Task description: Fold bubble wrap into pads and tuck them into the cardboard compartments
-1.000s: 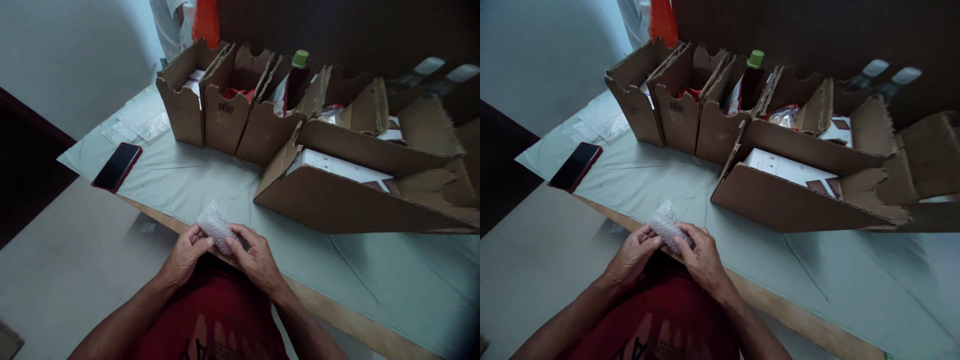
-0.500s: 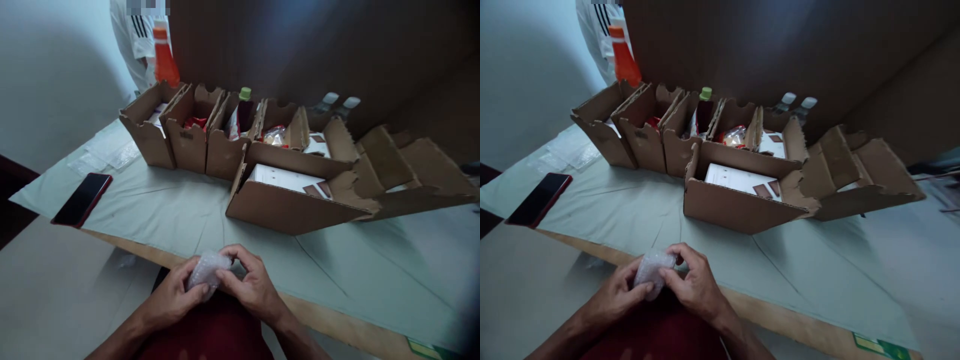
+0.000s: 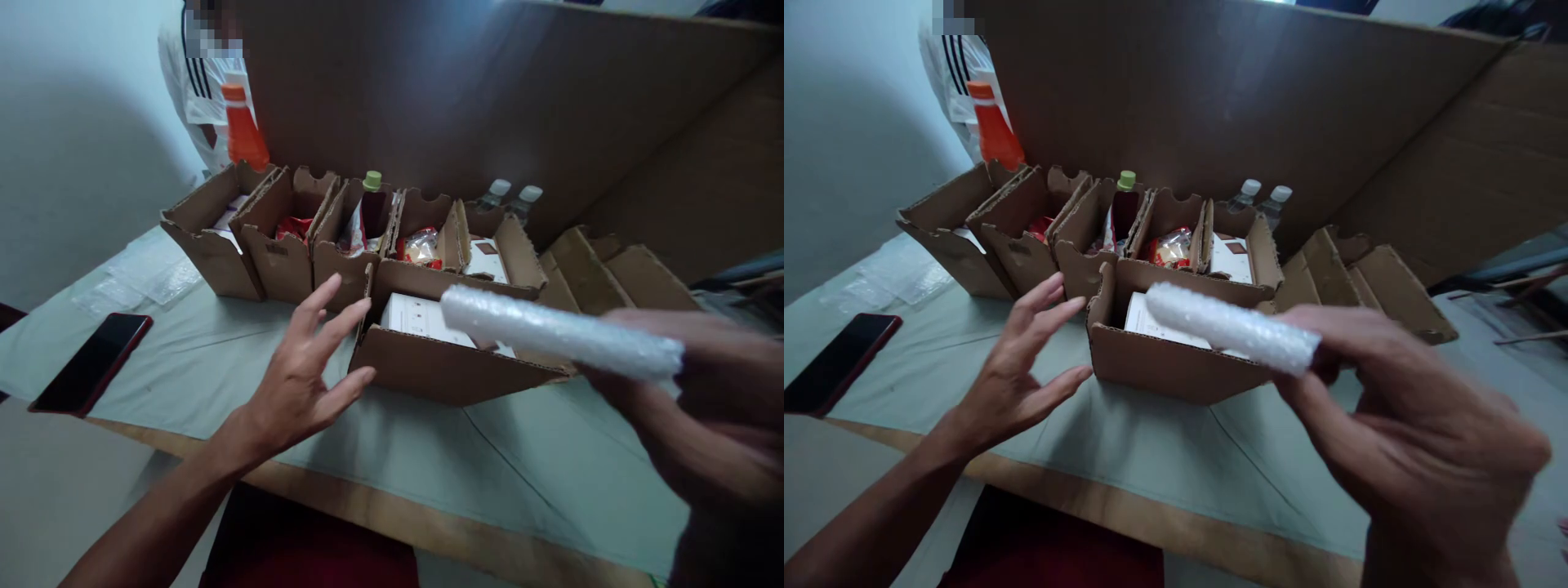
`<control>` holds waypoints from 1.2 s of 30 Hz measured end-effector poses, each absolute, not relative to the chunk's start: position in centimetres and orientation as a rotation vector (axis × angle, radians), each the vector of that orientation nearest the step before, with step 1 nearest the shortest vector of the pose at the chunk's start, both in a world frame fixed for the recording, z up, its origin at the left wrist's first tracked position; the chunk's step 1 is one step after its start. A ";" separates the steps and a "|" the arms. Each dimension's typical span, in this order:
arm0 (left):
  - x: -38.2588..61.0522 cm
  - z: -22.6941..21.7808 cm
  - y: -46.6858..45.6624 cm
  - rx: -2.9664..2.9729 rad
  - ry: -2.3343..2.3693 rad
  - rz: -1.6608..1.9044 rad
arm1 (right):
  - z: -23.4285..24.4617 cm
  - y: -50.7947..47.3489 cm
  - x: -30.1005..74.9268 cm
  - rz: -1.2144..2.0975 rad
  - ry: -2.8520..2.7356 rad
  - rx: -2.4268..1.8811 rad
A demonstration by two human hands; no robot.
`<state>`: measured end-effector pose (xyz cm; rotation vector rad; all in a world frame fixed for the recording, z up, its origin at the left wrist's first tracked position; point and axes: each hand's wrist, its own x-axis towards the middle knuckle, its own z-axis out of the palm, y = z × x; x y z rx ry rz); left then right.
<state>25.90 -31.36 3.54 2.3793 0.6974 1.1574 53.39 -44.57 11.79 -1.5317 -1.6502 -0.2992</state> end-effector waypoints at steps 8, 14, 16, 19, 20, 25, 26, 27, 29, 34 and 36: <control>29.2 0.9 -32.0 2.260 0.756 1.288 | 12.3 -33.0 52.6 -0.228 -2.489 -1.220; 29.4 0.9 -31.6 2.239 0.717 1.290 | 10.7 -29.1 50.0 0.199 -2.888 -1.216; 29.5 0.9 -31.5 2.234 0.722 1.297 | 10.0 -28.7 49.5 0.216 -2.907 -1.239; 29.7 0.9 -31.6 2.232 0.745 1.294 | 9.0 -28.3 49.3 0.244 -2.909 -1.282; 29.8 0.8 -31.7 2.231 0.753 1.290 | 9.0 -28.2 49.4 0.252 -2.907 -1.298; 29.4 -0.4 -32.7 2.155 0.760 1.336 | 11.6 -32.5 51.6 0.081 -2.622 -1.341; 29.1 -1.0 -32.9 2.118 0.758 1.340 | 12.1 -34.7 52.3 0.009 -2.485 -1.362; 28.7 -1.6 -33.2 2.073 0.765 1.331 | 12.4 -37.2 52.9 -0.057 -2.332 -1.392; 27.7 -3.1 -33.7 1.973 0.820 1.262 | 11.6 -42.6 54.2 -0.171 -1.942 -1.523; 26.6 -5.4 -34.6 1.759 0.945 1.018 | 3.7 -50.5 56.7 -0.215 -1.058 -1.907; 27.4 -5.5 -34.4 1.731 0.915 0.961 | 0.3 -49.8 57.1 -0.004 -1.037 -1.946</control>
